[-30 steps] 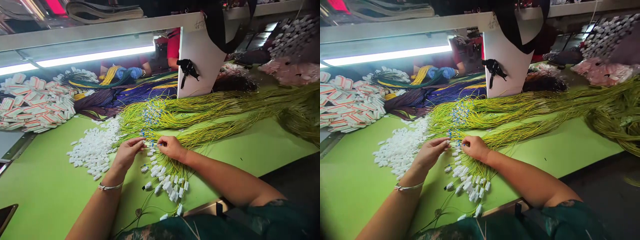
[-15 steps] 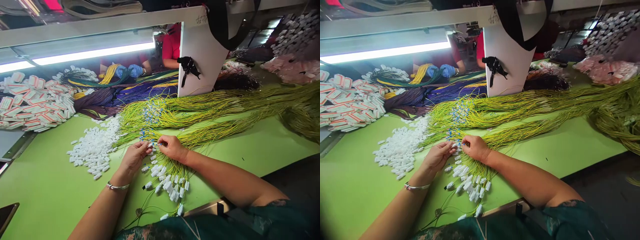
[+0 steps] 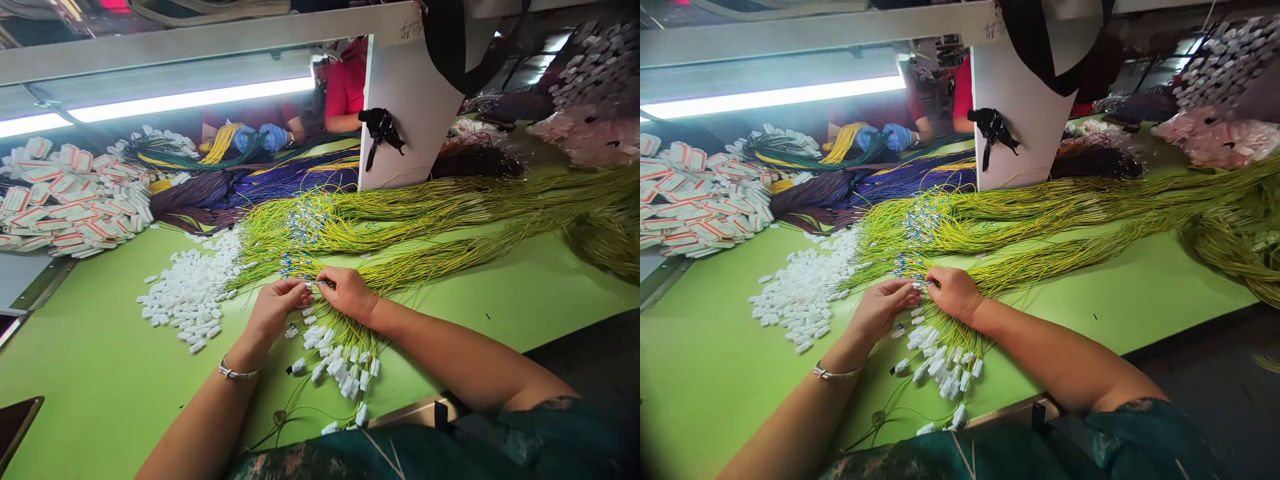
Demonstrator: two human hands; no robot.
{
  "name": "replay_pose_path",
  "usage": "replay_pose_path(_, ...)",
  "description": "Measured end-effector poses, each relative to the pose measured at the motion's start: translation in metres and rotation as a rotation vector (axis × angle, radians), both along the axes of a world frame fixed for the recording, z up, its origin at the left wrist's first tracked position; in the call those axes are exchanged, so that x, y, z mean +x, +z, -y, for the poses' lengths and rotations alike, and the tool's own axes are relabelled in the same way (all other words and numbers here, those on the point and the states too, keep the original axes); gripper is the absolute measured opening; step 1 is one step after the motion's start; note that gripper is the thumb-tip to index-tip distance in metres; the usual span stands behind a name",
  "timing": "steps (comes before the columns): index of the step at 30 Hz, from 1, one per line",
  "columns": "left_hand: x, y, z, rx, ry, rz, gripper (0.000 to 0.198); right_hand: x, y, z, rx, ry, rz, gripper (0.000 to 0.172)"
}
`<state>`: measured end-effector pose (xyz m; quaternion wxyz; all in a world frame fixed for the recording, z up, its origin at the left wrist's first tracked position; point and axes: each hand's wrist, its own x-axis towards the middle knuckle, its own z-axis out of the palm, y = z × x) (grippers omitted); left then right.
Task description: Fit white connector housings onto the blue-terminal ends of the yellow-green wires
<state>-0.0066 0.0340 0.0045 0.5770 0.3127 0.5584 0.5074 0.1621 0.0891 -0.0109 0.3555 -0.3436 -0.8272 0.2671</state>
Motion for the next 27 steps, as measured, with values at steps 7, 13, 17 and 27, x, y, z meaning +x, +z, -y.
replay_pose_path(7,-0.004,-0.002,-0.001,-0.024,-0.031,0.003,0.033,0.001,0.000,-0.002,-0.064,-0.014,-0.057,0.006)
replay_pose_path(13,-0.006,-0.001,-0.002,-0.031,-0.043,0.059,0.033,0.001,0.000,-0.002,-0.031,-0.001,-0.056,0.007)
replay_pose_path(17,-0.004,-0.001,-0.001,-0.018,-0.026,0.060,0.032,0.001,0.001,-0.001,0.008,0.036,-0.021,0.008)
replay_pose_path(27,0.004,-0.001,-0.002,0.054,-0.026,-0.169,0.033,0.001,0.002,-0.002,0.065,0.105,0.037,0.010)
